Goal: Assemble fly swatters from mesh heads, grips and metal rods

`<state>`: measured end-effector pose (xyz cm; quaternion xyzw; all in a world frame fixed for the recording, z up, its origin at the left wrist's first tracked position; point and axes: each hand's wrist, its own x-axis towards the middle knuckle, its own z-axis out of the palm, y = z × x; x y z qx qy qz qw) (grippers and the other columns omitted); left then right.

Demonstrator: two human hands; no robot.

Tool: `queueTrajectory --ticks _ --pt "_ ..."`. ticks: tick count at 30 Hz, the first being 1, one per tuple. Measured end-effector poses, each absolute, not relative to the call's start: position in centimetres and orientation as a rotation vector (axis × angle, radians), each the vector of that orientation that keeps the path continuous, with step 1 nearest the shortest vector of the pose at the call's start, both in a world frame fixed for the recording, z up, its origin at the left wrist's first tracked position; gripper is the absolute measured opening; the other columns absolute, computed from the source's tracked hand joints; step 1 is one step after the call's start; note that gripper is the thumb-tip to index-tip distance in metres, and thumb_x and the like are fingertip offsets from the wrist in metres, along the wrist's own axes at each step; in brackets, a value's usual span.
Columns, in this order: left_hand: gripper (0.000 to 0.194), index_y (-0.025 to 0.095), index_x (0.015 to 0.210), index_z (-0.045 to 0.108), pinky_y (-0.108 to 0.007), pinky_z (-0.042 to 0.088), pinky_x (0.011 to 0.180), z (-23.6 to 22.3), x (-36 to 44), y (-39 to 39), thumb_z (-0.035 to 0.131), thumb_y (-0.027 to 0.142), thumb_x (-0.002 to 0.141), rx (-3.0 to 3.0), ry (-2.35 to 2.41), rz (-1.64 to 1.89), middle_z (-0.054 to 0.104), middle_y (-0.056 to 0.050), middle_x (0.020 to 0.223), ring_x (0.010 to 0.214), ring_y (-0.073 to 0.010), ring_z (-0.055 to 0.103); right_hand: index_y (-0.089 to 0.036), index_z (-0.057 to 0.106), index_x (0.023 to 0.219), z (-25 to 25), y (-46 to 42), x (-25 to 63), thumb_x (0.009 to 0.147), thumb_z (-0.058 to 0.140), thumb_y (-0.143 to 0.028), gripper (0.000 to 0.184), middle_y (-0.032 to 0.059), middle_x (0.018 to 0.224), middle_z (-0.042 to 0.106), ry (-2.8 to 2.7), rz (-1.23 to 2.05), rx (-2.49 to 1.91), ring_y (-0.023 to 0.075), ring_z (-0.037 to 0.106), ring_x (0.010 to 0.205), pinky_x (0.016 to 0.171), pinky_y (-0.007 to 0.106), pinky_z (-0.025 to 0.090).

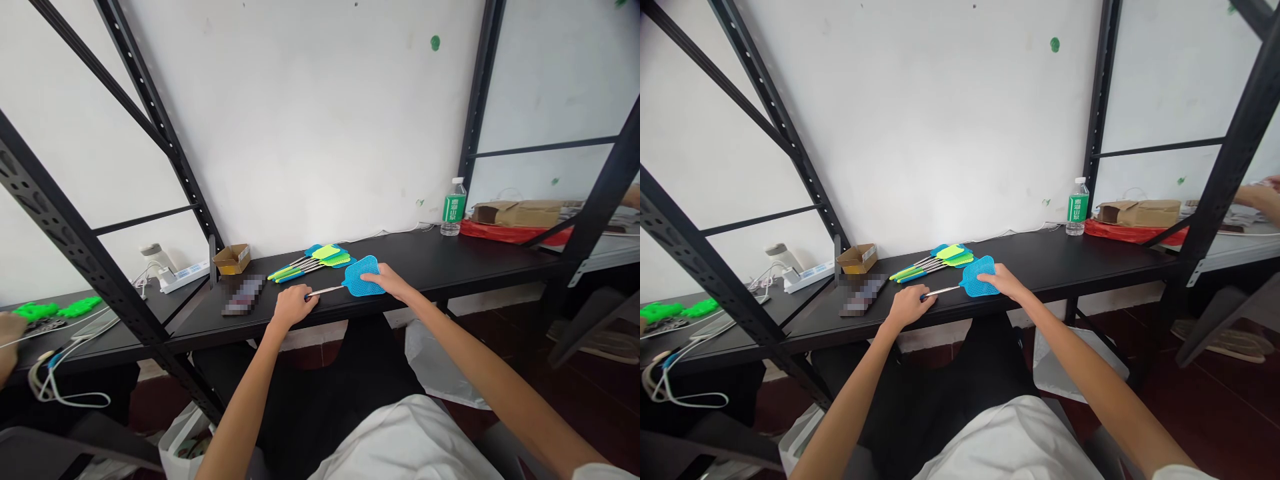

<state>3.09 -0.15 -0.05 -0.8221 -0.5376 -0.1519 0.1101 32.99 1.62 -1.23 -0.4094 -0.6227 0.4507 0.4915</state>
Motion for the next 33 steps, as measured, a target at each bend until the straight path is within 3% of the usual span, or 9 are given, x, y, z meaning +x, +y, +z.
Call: queueTrajectory --ticks 12,19,33 --pt "0.034 0.022 0.074 0.061 -0.027 0.033 0.063 0.09 3.13 -0.25 0.045 0.045 0.094 -2.419 -1.596 -0.425 0.067 -0.005 0.085 0.087 -0.0229 0.063 -0.017 0.073 0.08 -1.06 1.53 33.36 0.065 0.08 -0.04 0.029 0.0057 0.079 0.075 -1.459 1.193 -0.935 0.0264 0.07 0.083 0.08 0.039 0.054" --pt "0.034 0.022 0.075 0.06 -0.028 0.032 0.063 -0.33 2.9 0.11 0.045 0.046 0.094 -2.411 -1.575 -0.453 0.066 -0.005 0.083 0.084 -0.0229 0.063 -0.016 0.067 0.072 -1.03 1.52 33.64 0.067 0.077 -0.038 0.024 0.0031 0.074 0.071 -1.484 1.244 -0.866 0.0197 0.066 0.071 0.072 0.033 0.051" --pt "0.036 0.022 0.078 0.062 -0.028 0.032 0.063 -0.27 2.93 0.08 0.044 0.048 0.095 -2.417 -1.589 -0.454 0.066 -0.005 0.084 0.085 -0.0227 0.063 -0.018 0.071 0.093 -1.51 1.93 33.58 0.076 0.073 -0.041 0.03 0.0069 0.093 0.075 -1.477 1.245 -0.844 0.024 0.069 0.087 0.083 0.036 0.052"
